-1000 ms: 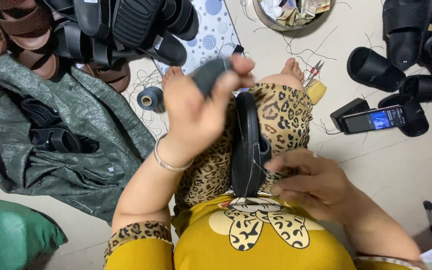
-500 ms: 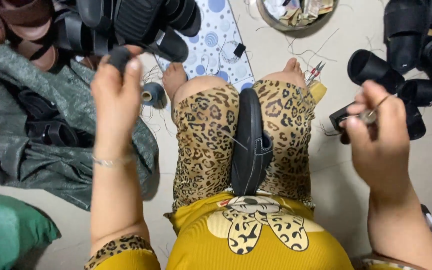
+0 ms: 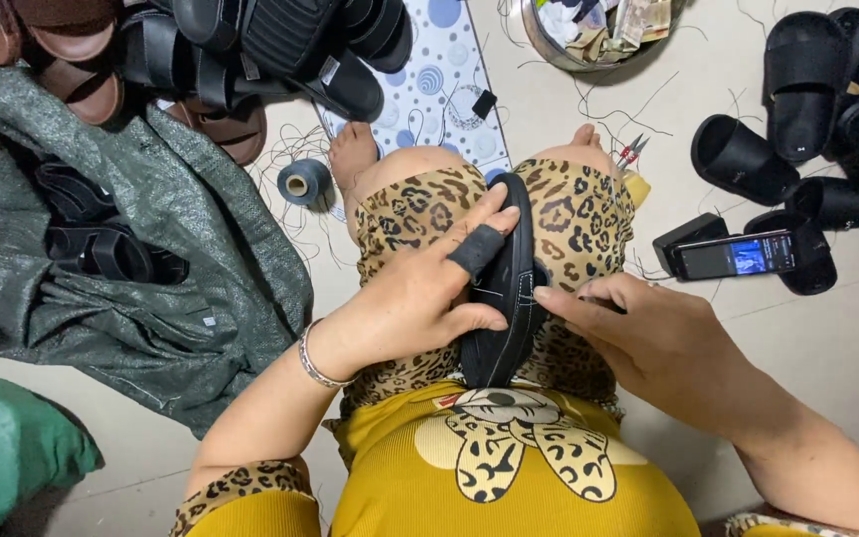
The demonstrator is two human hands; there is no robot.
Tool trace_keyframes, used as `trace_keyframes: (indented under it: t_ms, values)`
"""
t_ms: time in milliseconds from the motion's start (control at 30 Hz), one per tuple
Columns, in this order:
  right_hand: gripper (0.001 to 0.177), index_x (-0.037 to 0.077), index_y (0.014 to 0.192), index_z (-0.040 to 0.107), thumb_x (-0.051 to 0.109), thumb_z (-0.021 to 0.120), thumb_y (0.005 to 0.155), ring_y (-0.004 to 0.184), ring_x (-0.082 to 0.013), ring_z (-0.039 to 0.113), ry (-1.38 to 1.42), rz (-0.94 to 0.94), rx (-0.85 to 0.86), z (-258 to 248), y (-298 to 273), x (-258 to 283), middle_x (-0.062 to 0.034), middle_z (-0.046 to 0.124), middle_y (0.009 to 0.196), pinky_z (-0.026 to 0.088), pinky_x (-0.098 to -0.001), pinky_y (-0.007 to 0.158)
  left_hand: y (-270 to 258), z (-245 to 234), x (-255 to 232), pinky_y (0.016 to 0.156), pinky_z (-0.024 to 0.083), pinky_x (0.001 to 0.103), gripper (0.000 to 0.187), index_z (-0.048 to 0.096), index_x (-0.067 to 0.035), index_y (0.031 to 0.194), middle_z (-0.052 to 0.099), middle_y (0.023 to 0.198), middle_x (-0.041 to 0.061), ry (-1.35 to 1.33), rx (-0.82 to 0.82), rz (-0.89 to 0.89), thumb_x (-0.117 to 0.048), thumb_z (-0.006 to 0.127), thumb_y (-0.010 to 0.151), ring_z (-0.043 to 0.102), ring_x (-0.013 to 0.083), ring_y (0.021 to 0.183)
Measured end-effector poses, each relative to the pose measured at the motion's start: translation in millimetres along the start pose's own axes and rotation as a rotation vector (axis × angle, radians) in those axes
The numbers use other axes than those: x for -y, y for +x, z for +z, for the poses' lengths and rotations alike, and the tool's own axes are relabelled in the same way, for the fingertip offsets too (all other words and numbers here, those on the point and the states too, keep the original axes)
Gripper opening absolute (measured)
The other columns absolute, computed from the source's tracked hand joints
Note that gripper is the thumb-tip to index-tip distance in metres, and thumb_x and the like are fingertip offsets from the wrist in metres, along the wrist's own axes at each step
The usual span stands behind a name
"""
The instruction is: Hand-stitching the edge of a black sandal strap or sole using a needle and thread.
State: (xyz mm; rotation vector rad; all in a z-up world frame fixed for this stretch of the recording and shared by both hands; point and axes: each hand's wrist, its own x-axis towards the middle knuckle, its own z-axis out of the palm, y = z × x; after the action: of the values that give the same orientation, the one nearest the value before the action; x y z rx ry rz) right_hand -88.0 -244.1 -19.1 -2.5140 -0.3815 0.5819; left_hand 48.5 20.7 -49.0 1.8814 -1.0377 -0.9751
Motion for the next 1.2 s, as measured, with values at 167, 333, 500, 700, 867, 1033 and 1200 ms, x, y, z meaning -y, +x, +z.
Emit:
trace_keyframes:
  t_ms: [167, 333, 500, 700, 867, 1033, 1200]
  values:
    - [0.059, 0.042, 0.147, 0.049, 0.021, 0.061, 0.093, 0.07, -0.0176, 0.063, -0.076, 0.103, 0.047, -2.6, 0.5, 6.1, 0.0035, 0.06, 0.092, 0.046, -0.0405, 0.042, 0.7, 5.2, 4.4, 0.074, 0.062, 0.043, 0.099, 0.011, -0.013, 0.163, 0.01, 0.174, 0.015, 0.028, -0.035, 0.023, -0.038, 0.079, 0.095, 0.06, 0.0393, 0.139]
    - [0.065, 0.044, 0.149, 0.049, 0.029, 0.065, 0.088, 0.05, -0.0232, 0.059, -0.361, 0.129, 0.028, -8.5, -5.4, 22.3, 0.0019, 0.057, 0.085, 0.046, -0.0406, 0.035, 3.8, 10.6, 1.2, 0.063, 0.061, 0.039, 0.097, 0.016, -0.012, 0.163, 0.014, 0.173, 0.012, 0.112, -0.044, -0.019, -0.041, 0.079, 0.095, 0.065, 0.0338, 0.135]
    - [0.052, 0.034, 0.14, 0.056, 0.032, 0.064, 0.088, 0.057, -0.0208, 0.064, -0.471, 0.031, 0.011, -4.2, 6.5, 19.6, 0.0025, 0.056, 0.087, 0.048, -0.039, 0.036, 2.6, 18.5, 7.1, 0.048, 0.048, 0.033, 0.099, 0.018, -0.009, 0.163, 0.018, 0.173, 0.017, 0.241, -0.122, 0.056, -0.043, 0.083, 0.098, 0.067, 0.023, 0.065]
    - [0.024, 0.027, 0.116, 0.064, 0.045, 0.051, 0.109, 0.054, -0.0033, 0.058, -0.682, -0.014, -0.165, -1.6, 43.5, 31.8, 0.014, 0.063, 0.083, 0.033, -0.0214, 0.04, 6.1, 21.4, 18.4, 0.071, 0.063, 0.035, 0.093, 0.026, -0.011, 0.163, 0.02, 0.172, 0.005, 0.142, -0.179, 0.04, -0.052, 0.075, 0.095, 0.066, 0.0242, 0.14]
    - [0.035, 0.009, 0.129, 0.061, 0.031, 0.055, 0.103, 0.085, -0.0227, 0.075, -0.105, -0.001, -0.209, 0.1, 28.4, 11.9, -0.0059, 0.075, 0.121, 0.055, -0.0353, 0.063, -13.4, 21.2, 4.3, 0.067, 0.06, 0.035, 0.045, 0.059, -0.003, 0.124, 0.059, 0.124, 0.009, 0.184, -0.415, 0.149, -0.038, 0.068, 0.096, 0.071, 0.0229, 0.091]
    - [0.035, 0.003, 0.13, 0.06, 0.025, 0.059, 0.103, 0.092, -0.0219, 0.076, -0.082, -0.079, -0.267, 1.4, 26.1, 16.3, -0.0101, 0.075, 0.123, 0.056, -0.033, 0.065, -26.4, 10.0, -10.1, 0.084, 0.061, 0.028, 0.029, 0.069, 0.003, 0.113, 0.072, 0.108, 0.014, -1.15, -0.119, 0.178, -0.018, 0.075, 0.094, 0.069, 0.0149, 0.085]
    - [0.033, 0.012, 0.13, 0.068, 0.03, 0.061, 0.104, 0.068, -0.0166, 0.068, -0.273, -0.03, -0.265, 3.7, 24.8, 20.6, 0.0012, 0.069, 0.083, 0.045, -0.0303, 0.052, 1.9, 10.1, -27.6, 0.066, 0.059, 0.03, 0.019, 0.055, -0.013, 0.117, 0.065, 0.081, -0.003, -0.304, -0.062, -0.335, -0.014, 0.059, 0.099, 0.065, 0.0147, 0.066]
